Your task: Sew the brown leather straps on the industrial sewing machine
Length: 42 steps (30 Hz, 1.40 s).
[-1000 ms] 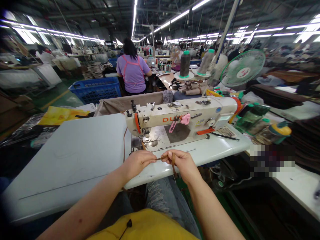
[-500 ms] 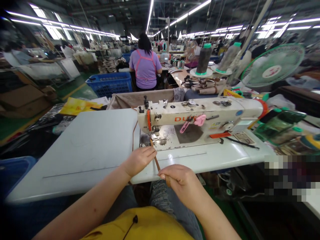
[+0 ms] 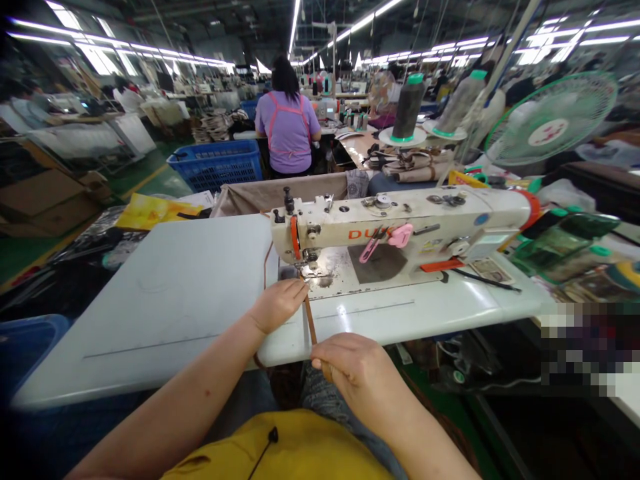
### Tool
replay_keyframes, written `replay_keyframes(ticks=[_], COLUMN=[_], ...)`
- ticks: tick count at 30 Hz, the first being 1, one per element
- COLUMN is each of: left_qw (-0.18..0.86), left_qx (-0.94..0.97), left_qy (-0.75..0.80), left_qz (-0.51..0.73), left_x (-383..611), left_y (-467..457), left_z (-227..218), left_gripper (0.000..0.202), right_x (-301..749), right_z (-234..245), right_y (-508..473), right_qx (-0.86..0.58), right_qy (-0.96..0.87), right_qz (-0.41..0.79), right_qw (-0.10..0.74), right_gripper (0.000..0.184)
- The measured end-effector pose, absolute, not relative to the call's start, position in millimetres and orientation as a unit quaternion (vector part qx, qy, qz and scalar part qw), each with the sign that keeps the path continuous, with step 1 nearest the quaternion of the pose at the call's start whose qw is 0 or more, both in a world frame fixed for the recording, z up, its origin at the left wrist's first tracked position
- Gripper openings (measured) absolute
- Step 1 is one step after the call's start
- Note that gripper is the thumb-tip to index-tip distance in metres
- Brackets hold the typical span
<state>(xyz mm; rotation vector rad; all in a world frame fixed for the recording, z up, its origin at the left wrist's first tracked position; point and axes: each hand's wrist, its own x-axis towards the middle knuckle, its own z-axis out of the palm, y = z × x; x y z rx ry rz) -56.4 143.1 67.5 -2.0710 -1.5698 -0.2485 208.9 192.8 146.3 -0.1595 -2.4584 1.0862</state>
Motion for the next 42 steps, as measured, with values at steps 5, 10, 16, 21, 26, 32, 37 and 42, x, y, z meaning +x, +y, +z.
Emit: replay_keyframes(ticks=[5,10,16,21,26,32,37,42], left_qw=[0.244,0.238,0.253,0.261,0.265,0.274,0.251,0.250], left_qx=[-0.766,-0.764,-0.762,-0.756,-0.743,-0.744,-0.744,-0.737], left_qy=[-0.586,-0.590,-0.586,-0.590,-0.605,-0.600,-0.609,-0.617], left_qz=[-0.103,-0.109,-0.114,-0.112,-0.105,-0.108,-0.112,-0.119], left_x=[-56,-52,-44,-40,-39,-40,-41,-41], left_y=[143,134,124,124,124,124,124,124], left_z=[63,59,55,57,56,53,49,46], left_gripper=[0.019,0.023,0.027,0.025,0.030,0.030,0.031,0.033], right_x=[209,207,205,203,199,193,189,185], right_z=[141,137,140,137,134,130,122,109], right_y=[193,194,190,189,191,193,196,201], right_qx=[-0.048,-0.027,-0.018,-0.017,-0.019,-0.028,-0.038,-0.038], right_qy=[-0.890,-0.890,-0.905,-0.918,-0.922,-0.931,-0.932,-0.935], right_qz=[0.404,0.408,0.389,0.363,0.348,0.308,0.278,0.254], right_qw=[0.205,0.199,0.174,0.156,0.167,0.196,0.230,0.246], right_gripper=[0.021,0.022,0.022,0.025,0.024,0.022,0.022,0.023])
